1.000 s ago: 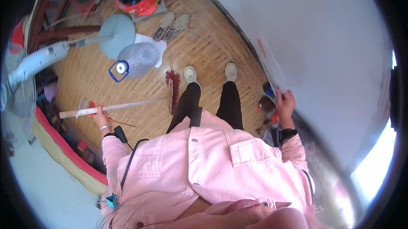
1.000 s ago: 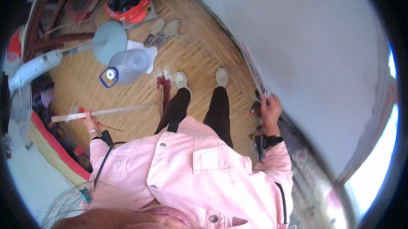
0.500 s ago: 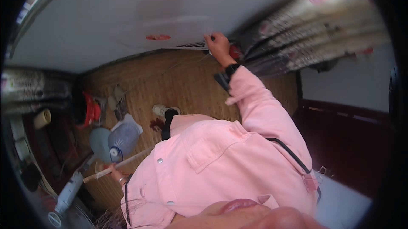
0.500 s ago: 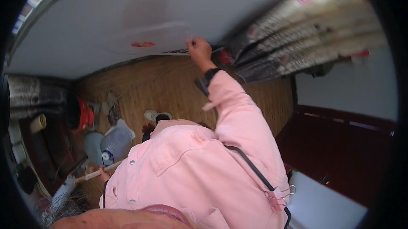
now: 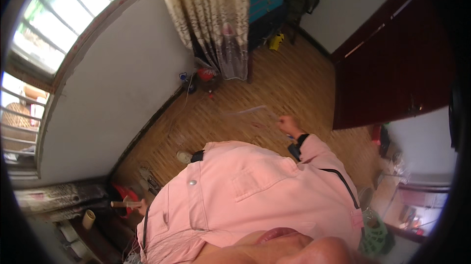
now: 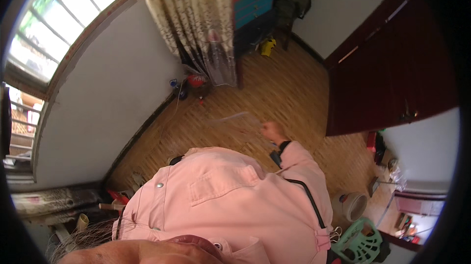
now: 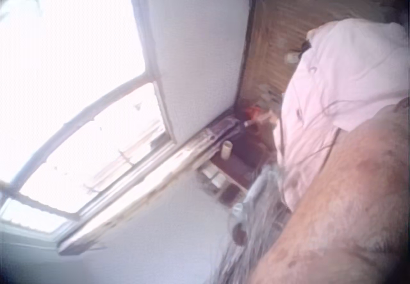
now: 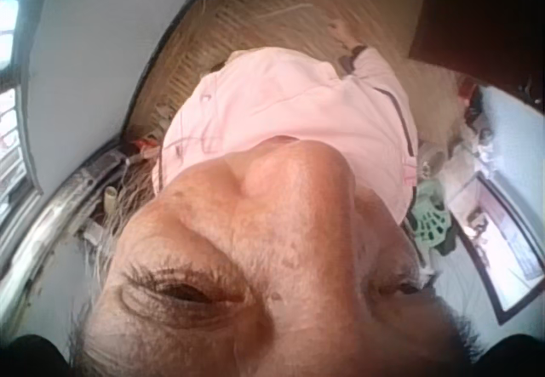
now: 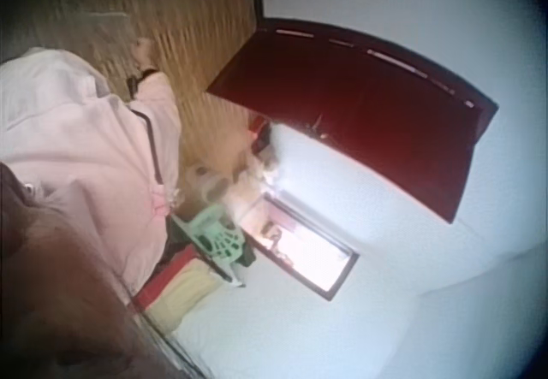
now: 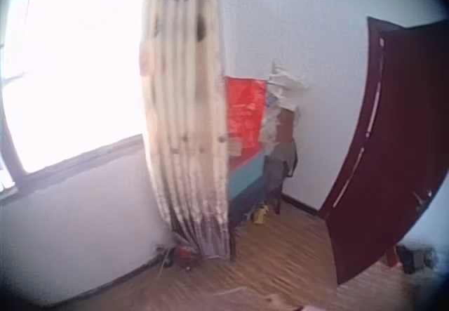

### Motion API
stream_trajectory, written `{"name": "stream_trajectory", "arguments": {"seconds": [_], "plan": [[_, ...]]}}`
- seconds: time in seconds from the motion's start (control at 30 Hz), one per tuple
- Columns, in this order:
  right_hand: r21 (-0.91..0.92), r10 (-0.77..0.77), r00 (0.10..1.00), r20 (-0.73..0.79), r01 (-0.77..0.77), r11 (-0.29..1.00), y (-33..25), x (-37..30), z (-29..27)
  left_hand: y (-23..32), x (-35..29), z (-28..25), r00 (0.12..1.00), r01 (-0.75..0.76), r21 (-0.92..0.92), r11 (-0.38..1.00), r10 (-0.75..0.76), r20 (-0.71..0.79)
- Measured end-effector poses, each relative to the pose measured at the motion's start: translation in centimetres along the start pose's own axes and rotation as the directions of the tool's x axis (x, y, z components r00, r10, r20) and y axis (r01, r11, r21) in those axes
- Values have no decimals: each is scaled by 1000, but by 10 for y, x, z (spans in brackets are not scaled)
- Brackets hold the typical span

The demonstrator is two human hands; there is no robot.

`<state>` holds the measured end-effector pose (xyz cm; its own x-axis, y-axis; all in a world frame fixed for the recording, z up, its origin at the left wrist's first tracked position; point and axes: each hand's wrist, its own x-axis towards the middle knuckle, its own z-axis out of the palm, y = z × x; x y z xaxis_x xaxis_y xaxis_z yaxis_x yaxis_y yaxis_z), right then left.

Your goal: The person moves a fan and picks up a small brush, then walks to a window and scrubs the metal window frame and sill with the brush. The person repeatedly brushes along the frame and sill, occasionally adjusting the curtain to reach different sections.

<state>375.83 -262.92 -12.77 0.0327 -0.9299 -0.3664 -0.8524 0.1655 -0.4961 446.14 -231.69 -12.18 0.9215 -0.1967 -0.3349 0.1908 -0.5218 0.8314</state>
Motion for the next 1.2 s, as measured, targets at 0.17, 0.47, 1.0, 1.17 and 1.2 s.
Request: {"name": "stream_trajectory", "arguments": {"seconds": [0.17,0.47,1.0,1.17,1.2], "plan": [[544,439,891,-113,-314,778,106,-53,-33,43,2,79,966,-171,177,969,129,225],[989,629,768,-121,151,6,52,5,-73,91,35,202,829,-454,309,835,270,489],[773,696,544,-468,634,25,-55,201,-279,191,43,413,793,-297,212,931,117,597],[706,690,503,-521,708,18,-50,262,-328,208,17,471,783,-271,201,942,94,614],[688,667,501,-551,725,23,-48,275,-337,210,11,480,784,-265,198,944,91,614]]}}
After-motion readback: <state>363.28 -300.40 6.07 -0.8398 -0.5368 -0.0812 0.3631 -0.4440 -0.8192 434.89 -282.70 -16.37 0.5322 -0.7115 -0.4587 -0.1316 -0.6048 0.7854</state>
